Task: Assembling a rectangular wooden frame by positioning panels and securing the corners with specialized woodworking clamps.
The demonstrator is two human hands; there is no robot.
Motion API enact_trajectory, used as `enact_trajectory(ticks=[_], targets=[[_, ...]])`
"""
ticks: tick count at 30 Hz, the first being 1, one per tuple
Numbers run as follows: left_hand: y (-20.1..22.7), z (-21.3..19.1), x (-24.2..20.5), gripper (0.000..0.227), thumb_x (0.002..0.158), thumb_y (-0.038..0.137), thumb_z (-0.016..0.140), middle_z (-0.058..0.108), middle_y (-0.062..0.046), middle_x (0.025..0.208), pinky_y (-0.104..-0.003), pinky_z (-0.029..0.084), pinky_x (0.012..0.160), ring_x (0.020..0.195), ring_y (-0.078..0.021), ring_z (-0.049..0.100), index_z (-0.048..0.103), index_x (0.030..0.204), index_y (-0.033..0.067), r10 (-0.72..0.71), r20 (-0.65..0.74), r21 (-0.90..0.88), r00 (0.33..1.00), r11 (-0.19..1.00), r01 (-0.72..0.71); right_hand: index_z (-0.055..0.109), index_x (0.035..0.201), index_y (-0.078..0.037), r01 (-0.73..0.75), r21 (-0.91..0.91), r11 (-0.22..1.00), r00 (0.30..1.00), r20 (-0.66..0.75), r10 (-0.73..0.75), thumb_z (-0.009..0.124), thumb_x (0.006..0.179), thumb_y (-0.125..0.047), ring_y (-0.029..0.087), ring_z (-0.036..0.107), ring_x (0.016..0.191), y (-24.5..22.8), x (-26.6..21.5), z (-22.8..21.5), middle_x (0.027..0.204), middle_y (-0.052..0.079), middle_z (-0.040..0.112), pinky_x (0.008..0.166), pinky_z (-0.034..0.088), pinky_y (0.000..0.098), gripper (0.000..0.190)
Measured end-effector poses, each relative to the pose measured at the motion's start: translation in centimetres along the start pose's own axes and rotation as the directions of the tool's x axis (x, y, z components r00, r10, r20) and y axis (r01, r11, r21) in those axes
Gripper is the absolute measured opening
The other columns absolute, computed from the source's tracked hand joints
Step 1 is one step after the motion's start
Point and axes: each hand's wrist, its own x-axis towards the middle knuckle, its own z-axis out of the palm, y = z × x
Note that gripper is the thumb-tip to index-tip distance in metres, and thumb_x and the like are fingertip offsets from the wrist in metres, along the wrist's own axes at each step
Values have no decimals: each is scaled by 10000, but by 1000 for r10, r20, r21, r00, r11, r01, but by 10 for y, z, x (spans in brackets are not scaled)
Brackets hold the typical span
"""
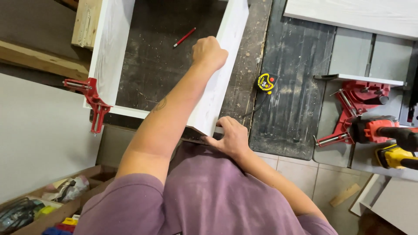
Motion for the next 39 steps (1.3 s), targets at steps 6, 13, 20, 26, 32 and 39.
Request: enact_trajectory(ticks=[6,13,20,26,32,39], targets=[[3,-4,-8,173,887,105,591,720,-161,1097,-412,605,636,980,-350,709,712,987,32,-61,-43,-48,997,997,59,633,986,-115,20,115,993,1000,6,-20,791,860,-583,251,661,799,10,-8,-3,921,40,683,658,509,410,509],[7,5,-3,188,875,140,608,731,-144,1041,-400,581,623,895,-329,722,701,1008,44,-60,-57,-90,997,994,55,639,1111,-75,-11,312,950,999,39,-1,781,906,-521,217,671,865,22,-16,-11,1001,76,681,774,558,349,511],[20,12,-14,133,921,203,662,704,-80,912,-331,485,509,703,-211,655,685,969,81,-101,-44,-134,994,986,94,605,1179,-60,-94,465,880,995,67,70,759,936,-456,226,679,948,46,-31,-11,1081,94,664,853,552,352,490],[19,28,-19,215,935,195,590,702,-106,955,-353,463,487,691,-245,670,673,1081,62,-89,-61,-164,994,983,78,588,1232,-35,-276,624,731,961,195,197,811,900,-262,157,647,887,73,-44,7,1071,71,673,778,530,307,460],[15,41,-24,235,968,264,598,691,-108,1033,-375,505,558,773,-250,675,624,1094,67,-82,-73,-216,994,974,64,432,1307,-40,-284,685,671,952,286,110,686,997,-337,172,598,989,106,-55,35,1130,84,610,825,487,312,499],[-18,52,-59,414,901,372,714,729,-204,1148,-525,581,787,1032,-403,698,588,1142,60,85,0,-226,996,971,-83,342,1385,4,-275,788,551,960,256,112,622,1039,-280,222,630,1061,130,-69,66,1189,157,696,941,481,387,528]])
